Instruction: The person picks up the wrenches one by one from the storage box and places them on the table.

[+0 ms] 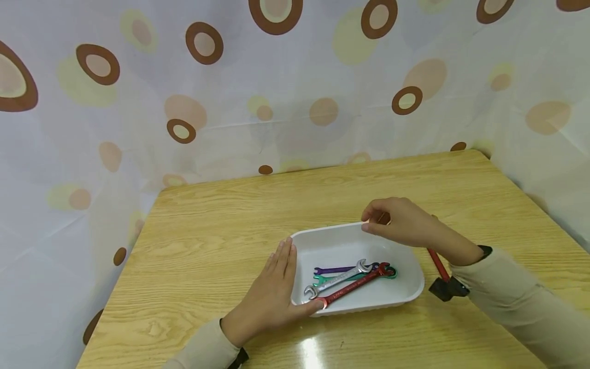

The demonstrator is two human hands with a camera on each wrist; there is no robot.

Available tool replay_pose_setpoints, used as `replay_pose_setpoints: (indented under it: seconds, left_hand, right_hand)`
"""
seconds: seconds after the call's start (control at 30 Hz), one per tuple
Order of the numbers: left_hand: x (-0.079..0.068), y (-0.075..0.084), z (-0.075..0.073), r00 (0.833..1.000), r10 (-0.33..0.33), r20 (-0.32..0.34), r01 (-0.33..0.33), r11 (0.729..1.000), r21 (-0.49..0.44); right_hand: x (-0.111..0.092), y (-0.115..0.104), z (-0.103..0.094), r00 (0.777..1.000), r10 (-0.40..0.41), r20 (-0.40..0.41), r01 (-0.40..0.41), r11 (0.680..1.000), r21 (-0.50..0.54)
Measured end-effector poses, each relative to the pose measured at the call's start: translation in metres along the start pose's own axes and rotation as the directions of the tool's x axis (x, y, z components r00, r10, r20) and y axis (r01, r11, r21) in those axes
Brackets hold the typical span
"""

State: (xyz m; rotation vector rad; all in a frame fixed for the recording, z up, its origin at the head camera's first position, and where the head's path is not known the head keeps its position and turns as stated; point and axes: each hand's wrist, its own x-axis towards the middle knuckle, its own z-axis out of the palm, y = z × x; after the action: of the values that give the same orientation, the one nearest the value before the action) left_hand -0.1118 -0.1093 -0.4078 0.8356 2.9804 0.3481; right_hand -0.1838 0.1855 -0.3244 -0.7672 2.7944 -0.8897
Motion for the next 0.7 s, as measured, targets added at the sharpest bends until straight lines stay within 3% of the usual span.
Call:
replay_pose_setpoints:
  seconds: [0.2,0.4,0.7]
  left_hand:
    - [0.0,0.001,0.001,1.0,0.001,-0.009,-0.001,1.0,0.001]
    - [-0.001,0.0,0.0,1.0,0.0,0.003,0.0,1.0,0.008]
    - [-0.001,-0.001,0.0,1.0,0.009,-0.007,-0.009,1.0,0.002]
  right_hand:
    - [0.011,-0.013,0.022,0.992,-0.084,0.095,0.079,0.995,0.062]
    - [0.024,-0.018,0.037,0.976,-0.157,0.151,0.15,0.987,0.059]
    - [0.042,-0.019,0.048,0.92,-0.254,0.298,0.259,0.966,0.022]
